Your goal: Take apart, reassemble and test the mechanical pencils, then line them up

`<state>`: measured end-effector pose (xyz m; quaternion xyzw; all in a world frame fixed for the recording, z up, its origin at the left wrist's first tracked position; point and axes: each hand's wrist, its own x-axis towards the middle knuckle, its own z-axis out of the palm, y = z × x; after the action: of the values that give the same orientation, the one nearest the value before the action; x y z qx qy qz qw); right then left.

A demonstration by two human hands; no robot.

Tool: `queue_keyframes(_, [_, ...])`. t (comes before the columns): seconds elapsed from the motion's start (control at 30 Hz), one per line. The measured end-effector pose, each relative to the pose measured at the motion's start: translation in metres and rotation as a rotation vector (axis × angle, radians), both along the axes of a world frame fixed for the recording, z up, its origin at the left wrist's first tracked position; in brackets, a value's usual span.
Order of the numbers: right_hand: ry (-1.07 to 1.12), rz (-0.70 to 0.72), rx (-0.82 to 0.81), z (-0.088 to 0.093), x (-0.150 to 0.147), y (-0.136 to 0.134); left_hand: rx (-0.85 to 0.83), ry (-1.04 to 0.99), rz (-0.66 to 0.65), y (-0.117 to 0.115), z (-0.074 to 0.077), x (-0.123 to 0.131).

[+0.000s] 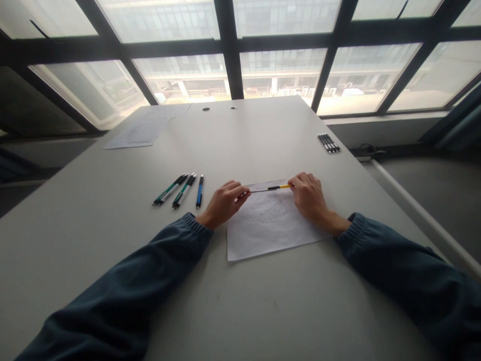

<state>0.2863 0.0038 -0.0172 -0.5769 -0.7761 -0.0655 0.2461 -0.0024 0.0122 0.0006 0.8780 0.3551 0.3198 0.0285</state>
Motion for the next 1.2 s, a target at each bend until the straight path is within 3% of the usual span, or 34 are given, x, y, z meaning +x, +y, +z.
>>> queue_keyframes(0.17, [0.112,0.159,-0.018,-0.006,0.003,0.004,-0.078,0.055,-0.126,-0.003,0.000,0.004])
queue_keyframes(0.37, [0.242,0.202,0.035,0.001,0.000,0.000,-0.099,0.069,-0.121,-0.004,0.001,0.006])
queue_keyframes(0.53, [0.239,0.483,0.060,0.011,-0.005,-0.006,-0.088,0.037,-0.108,-0.004,0.001,0.006])
queue_keyframes(0.63, [0.177,0.571,0.048,0.011,-0.006,-0.007,-0.072,0.017,-0.118,-0.005,0.003,0.006])
queue_keyframes(0.8, [0.149,0.545,0.032,0.006,-0.005,-0.005,-0.073,0.014,-0.111,-0.005,0.002,0.006])
queue_keyframes(1.03, [0.097,0.388,0.001,0.004,-0.003,-0.005,-0.086,0.043,0.012,-0.003,0.000,0.005])
queue_keyframes(1.2, [0.058,0.398,-0.011,0.009,-0.004,-0.008,-0.135,0.112,-0.048,-0.006,0.004,0.006])
